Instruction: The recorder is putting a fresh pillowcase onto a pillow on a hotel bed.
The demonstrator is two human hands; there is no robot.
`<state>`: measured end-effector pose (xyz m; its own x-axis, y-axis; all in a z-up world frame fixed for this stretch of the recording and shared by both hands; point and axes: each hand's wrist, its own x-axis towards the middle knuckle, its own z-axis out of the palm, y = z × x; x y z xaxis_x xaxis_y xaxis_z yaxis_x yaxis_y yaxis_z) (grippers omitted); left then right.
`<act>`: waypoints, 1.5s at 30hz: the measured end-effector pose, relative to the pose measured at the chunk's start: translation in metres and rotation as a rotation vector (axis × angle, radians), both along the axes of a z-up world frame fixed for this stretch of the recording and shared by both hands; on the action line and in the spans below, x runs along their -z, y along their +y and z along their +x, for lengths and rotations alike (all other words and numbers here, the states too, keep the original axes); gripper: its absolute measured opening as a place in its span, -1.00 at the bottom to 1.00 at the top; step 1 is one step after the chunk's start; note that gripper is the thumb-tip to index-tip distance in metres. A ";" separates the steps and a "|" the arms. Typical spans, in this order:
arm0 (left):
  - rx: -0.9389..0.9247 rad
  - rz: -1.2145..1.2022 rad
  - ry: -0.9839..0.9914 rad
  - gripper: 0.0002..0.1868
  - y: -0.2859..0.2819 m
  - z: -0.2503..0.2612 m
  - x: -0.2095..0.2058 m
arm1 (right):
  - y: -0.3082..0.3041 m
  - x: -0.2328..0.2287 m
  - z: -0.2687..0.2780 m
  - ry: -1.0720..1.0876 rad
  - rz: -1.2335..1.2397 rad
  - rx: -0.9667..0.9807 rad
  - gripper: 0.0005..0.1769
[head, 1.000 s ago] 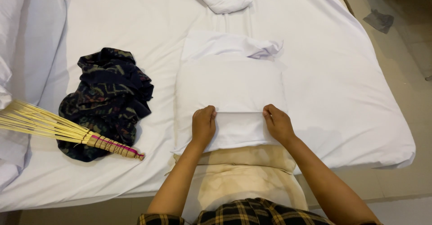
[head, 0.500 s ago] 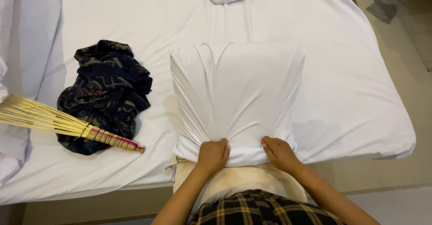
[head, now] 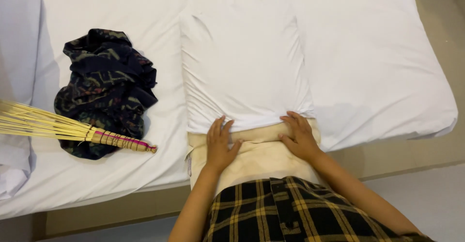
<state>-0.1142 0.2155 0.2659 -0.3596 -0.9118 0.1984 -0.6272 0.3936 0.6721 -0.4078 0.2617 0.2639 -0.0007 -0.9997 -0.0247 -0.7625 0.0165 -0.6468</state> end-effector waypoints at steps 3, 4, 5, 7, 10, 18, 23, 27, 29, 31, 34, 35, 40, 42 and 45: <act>-0.086 0.135 -0.118 -0.10 -0.014 0.021 0.019 | -0.005 0.005 -0.010 0.081 -0.012 0.000 -0.27; -0.088 0.136 -0.117 -0.10 -0.017 0.028 0.023 | -0.006 0.013 -0.013 0.081 -0.011 -0.002 -0.27; -0.141 0.170 -0.125 -0.06 -0.018 0.034 0.027 | -0.007 0.019 -0.018 0.103 -0.030 0.058 -0.23; -0.200 0.212 -0.130 -0.02 -0.018 0.042 0.028 | -0.008 0.032 -0.028 0.128 -0.042 0.109 -0.19; -0.316 0.340 -0.117 0.04 -0.024 0.052 0.033 | -0.017 0.046 -0.049 0.057 -0.024 0.308 -0.39; -0.682 0.537 0.169 -0.57 -0.035 0.070 0.077 | -0.049 0.084 -0.109 -0.187 0.218 0.506 -0.67; -0.749 0.385 -0.126 -0.85 -0.043 0.088 0.119 | -0.051 0.059 -0.125 0.318 0.098 0.384 -0.81; -0.614 0.272 -0.362 -0.86 -0.041 0.082 0.083 | -0.012 0.105 -0.131 0.558 0.381 0.280 -0.67; -0.577 0.214 -0.441 -0.87 -0.045 0.094 0.094 | 0.006 0.094 -0.114 0.519 0.386 0.294 -0.65; -0.531 0.159 -0.531 -0.87 -0.043 0.107 0.097 | 0.018 0.084 -0.105 0.472 0.402 0.311 -0.63; -0.422 0.035 -0.725 -0.88 -0.042 0.121 0.089 | 0.014 0.072 -0.104 0.444 0.371 0.285 -0.66; -0.382 0.086 -0.742 -0.87 -0.037 0.122 0.085 | 0.013 0.068 -0.105 0.414 0.365 0.296 -0.67; -0.214 0.203 -0.764 -0.84 0.004 0.119 0.073 | 0.016 0.066 -0.108 0.163 0.369 0.362 -0.60; -0.196 0.290 -0.734 -0.81 0.016 0.118 0.064 | 0.024 0.088 -0.116 -0.260 0.402 0.505 -0.61; -0.347 0.494 -0.378 -0.71 0.020 0.106 0.048 | 0.023 0.051 -0.082 -0.839 0.504 0.731 -0.34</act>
<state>-0.0082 0.2352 0.2184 0.0051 -0.9371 -0.3490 -0.8864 -0.1658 0.4323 -0.4899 0.2843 0.2129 -0.3562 -0.6490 -0.6722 0.1818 0.6575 -0.7312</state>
